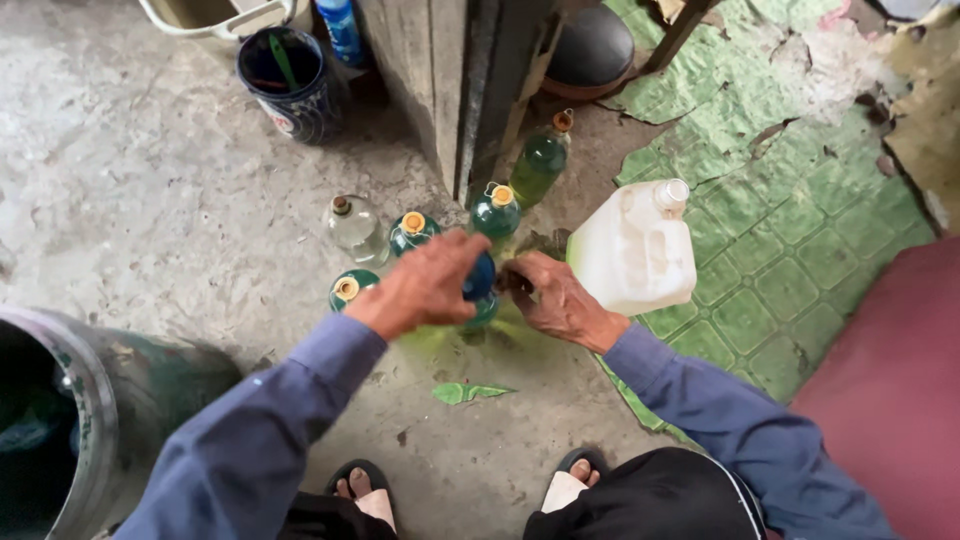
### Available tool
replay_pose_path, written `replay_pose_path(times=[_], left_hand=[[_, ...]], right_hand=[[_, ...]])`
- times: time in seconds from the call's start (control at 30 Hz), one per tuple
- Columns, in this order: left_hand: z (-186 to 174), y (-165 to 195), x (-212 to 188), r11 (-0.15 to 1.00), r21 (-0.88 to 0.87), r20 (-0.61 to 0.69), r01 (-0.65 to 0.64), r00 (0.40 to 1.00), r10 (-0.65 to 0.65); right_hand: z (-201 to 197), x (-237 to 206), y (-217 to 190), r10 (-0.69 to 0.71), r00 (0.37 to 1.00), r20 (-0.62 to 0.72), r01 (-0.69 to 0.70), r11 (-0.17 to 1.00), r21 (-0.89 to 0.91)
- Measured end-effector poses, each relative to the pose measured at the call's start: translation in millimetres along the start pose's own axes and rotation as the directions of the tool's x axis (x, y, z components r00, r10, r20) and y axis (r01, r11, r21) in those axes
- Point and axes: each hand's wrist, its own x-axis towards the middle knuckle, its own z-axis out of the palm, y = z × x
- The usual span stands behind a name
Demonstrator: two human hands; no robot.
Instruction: The person sits on the floor and pours cooking oil from a large white plastic jug through a blue funnel into glass bottles arranged on the ground. They fill one bottle at a time, cap the filled bottles, and reposition the funnel for the next bottle.
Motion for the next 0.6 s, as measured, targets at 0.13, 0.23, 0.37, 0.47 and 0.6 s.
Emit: replay_pose_path(times=[0.13,0.23,0.37,0.47,0.6], left_hand=[[-35.3,-14.3,-9.9,0.98,-0.195,-0.149,0.038,0.986,-0.068],[-43.4,-14.0,-16.8,0.973,-0.213,-0.209,0.092,0.968,-0.138],[-41.6,-14.5,-18.7,0.986,-0.135,-0.202,0.093,0.972,-0.12],[-38.8,-17.3,-14.0,0.986,-0.116,-0.19,0.118,0.972,-0.139],[-37.0,-21.9,-7.9,0.985,-0.12,-0.208,0.12,0.967,-0.144]], right_hand=[[12.2,9.4,-8.6,0.0,1.0,0.025,0.001,0.999,-0.035],[17.9,16.0,-10.8,-0.06,0.994,0.09,0.066,0.995,-0.07],[28.8,22.2,-8.2,-0.128,0.969,0.21,0.176,0.957,-0.232],[42.7,28.4,-5.4,-0.164,0.929,0.331,0.297,0.864,-0.406],[52.2,42.2,-4.6,-0.065,0.897,0.437,0.296,0.823,-0.485]])
